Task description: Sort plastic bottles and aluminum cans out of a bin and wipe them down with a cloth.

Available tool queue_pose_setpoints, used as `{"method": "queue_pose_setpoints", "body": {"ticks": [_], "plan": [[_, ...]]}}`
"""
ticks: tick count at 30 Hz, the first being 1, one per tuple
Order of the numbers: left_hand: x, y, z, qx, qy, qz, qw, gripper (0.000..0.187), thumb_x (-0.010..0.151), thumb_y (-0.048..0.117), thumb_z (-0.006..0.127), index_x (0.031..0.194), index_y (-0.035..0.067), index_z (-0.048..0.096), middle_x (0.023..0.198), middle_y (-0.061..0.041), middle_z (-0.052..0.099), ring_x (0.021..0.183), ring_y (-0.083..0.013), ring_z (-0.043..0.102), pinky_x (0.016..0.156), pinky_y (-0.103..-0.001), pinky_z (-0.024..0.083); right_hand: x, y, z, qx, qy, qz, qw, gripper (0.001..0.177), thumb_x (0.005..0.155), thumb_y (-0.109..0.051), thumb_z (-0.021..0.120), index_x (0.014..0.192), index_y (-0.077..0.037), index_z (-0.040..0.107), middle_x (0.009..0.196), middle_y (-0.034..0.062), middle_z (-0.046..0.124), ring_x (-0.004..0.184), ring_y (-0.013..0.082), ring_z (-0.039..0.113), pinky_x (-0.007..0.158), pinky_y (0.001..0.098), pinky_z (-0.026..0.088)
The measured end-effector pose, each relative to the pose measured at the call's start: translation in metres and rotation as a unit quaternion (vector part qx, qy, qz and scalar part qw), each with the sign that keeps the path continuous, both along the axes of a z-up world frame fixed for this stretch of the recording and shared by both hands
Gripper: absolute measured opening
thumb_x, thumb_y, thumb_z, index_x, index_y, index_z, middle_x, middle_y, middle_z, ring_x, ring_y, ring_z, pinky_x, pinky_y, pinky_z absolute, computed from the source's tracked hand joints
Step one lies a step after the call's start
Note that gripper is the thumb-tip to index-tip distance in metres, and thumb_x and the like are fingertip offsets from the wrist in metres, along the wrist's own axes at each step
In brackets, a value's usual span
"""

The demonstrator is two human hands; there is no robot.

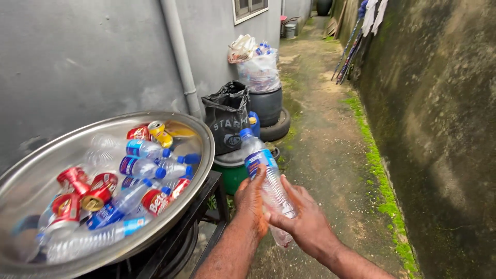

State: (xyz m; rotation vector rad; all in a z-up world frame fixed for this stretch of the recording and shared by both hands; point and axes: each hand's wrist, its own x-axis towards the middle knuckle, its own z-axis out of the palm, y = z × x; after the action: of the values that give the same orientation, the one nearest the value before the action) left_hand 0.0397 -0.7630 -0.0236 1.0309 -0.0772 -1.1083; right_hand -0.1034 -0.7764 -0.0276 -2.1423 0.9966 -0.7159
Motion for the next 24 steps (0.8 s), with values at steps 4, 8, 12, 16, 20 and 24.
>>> {"method": "queue_pose_setpoints", "body": {"ticks": [4,8,12,16,20,24], "plan": [[0.017,-0.019,0.004,-0.037,-0.041,-0.062,0.997,0.048,0.088,0.038,0.074,0.124,0.007,0.063,0.106,-0.013,0.071,0.095,-0.0256,0.073,0.083,-0.045,0.063,0.02,-0.023,0.022,0.11,0.031,-0.083,0.99,0.106,0.077,-0.039,0.088,0.164,-0.021,0.03,0.131,0.0056,0.062,0.118,0.0166,0.065,0.106,0.0322,0.05],[0.034,-0.039,-0.004,-0.027,0.002,-0.023,0.999,0.04,0.096,0.03,0.063,0.126,0.005,0.063,0.11,-0.014,0.073,0.094,-0.0247,0.073,0.082,-0.043,0.062,0.027,-0.06,-0.007,0.282,-0.222,-0.038,0.933,0.084,0.08,-0.023,0.076,0.156,-0.008,0.041,0.141,0.0015,0.067,0.121,0.0151,0.067,0.108,0.0328,0.045],[0.049,-0.053,-0.004,0.01,-0.083,0.017,0.996,0.038,0.092,-0.001,0.06,0.128,0.007,0.066,0.114,-0.014,0.076,0.095,-0.0213,0.075,0.084,-0.04,0.064,0.027,-0.086,-0.021,0.455,-0.393,-0.049,0.798,0.068,0.085,-0.018,0.066,0.149,-0.002,0.053,0.13,0.0121,0.074,0.113,0.02,0.069,0.101,0.0414,0.053],[0.06,-0.064,0.003,0.038,-0.082,0.036,0.995,0.036,0.095,-0.001,0.058,0.129,0.007,0.066,0.113,-0.014,0.075,0.094,-0.0213,0.073,0.083,-0.04,0.064,0.036,-0.103,-0.005,0.49,-0.375,-0.074,0.783,0.058,0.09,-0.029,0.059,0.143,-0.004,0.058,0.123,0.0132,0.074,0.109,0.023,0.07,0.098,0.0459,0.054],[0.076,-0.09,-0.009,0.068,-0.064,0.059,0.994,0.035,0.095,-0.004,0.056,0.127,0.007,0.066,0.11,-0.015,0.075,0.093,-0.0238,0.073,0.079,-0.042,0.064,0.051,-0.161,-0.036,0.482,-0.424,-0.057,0.765,0.05,0.093,-0.032,0.058,0.133,-0.002,0.064,0.117,0.0116,0.073,0.103,0.0244,0.07,0.095,0.0475,0.054],[0.099,-0.134,-0.03,0.048,-0.052,0.102,0.992,0.028,0.095,0.0,0.056,0.121,0.004,0.067,0.107,-0.016,0.075,0.091,-0.0263,0.072,0.078,-0.043,0.063,0.071,-0.209,-0.03,0.497,-0.399,-0.054,0.768,0.044,0.094,-0.036,0.06,0.126,-0.006,0.066,0.11,0.0104,0.071,0.097,0.0252,0.068,0.086,0.0519,0.054]]}}
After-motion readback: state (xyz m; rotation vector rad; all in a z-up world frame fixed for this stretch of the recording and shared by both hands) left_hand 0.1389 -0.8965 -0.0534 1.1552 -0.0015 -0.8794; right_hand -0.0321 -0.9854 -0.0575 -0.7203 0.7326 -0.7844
